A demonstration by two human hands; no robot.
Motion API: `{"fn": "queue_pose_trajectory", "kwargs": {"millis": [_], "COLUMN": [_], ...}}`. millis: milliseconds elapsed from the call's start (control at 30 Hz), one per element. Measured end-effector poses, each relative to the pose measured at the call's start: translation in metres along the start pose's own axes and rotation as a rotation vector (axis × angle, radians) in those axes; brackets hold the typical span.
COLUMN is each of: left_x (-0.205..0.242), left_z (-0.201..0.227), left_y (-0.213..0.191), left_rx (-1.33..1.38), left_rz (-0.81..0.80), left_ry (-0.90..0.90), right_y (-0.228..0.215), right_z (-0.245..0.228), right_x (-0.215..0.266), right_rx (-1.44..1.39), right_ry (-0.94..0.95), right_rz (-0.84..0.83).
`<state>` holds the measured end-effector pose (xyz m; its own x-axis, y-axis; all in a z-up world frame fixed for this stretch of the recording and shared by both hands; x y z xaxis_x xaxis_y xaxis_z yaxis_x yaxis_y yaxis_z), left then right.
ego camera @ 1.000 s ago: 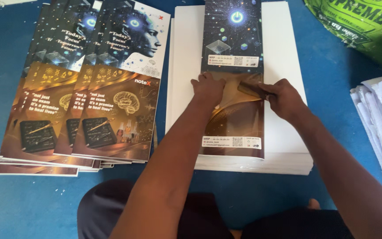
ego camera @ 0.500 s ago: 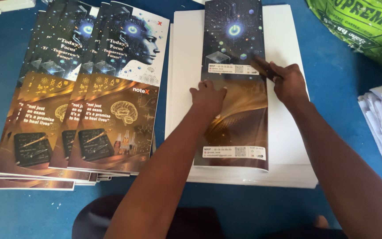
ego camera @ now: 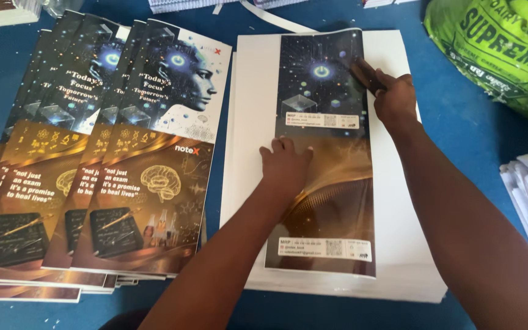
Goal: The person places a printed cover sheet onto a stack of blank pages, folds it over the spine, and presses the fold with a flat tool. The person repeats this process for multiple notebooks, stacking the finished units to the left.
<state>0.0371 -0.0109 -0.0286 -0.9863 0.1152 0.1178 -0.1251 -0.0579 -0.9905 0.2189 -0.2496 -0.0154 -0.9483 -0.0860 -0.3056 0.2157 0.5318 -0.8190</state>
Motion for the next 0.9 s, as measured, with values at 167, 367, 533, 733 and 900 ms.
{"fn": "queue_pose_trajectory", "kwargs": {"millis": [167, 367, 533, 733, 900], "left_x": [0.007, 0.009, 0.010, 0.009, 0.011], "left_z": [-0.001, 0.001, 0.003, 0.004, 0.004], "left_y": [-0.006, -0.016, -0.022, -0.023, -0.034], "left_rx": [0.027, 0.028, 0.018, 0.012, -0.015], "left_rz": [0.086, -0.037, -0.006, -0.028, -0.074], "left_ry": [0.022, 0.034, 0.044, 0.043, 0.051], "right_y": [0.011, 0.022, 0.042, 0.062, 0.042], "right_z": [0.003, 0.007, 0.026, 0.047, 0.036], "right_x": [-0.032, -0.065, -0.093, -0.121, -0.100], "right_rx": [0.022, 0.053, 0.060, -0.021, 0.001], "right_ry": [0.048, 0.058, 0.118, -0.061, -0.107], "right_rz": [-0.009, 0.002, -0.017, 0.018, -0.009]}}
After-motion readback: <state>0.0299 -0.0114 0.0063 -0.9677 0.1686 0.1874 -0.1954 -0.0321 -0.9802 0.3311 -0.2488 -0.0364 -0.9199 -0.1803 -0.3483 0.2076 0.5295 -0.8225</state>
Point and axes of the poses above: each hand's wrist, its own x-axis away from the middle knuckle, its own y-axis out of the palm, z = x × y, the point moved 4 cm from there along -x, towards the middle knuckle, and after that the axes turned 4 degrees about -y, right-handed, at the moved point
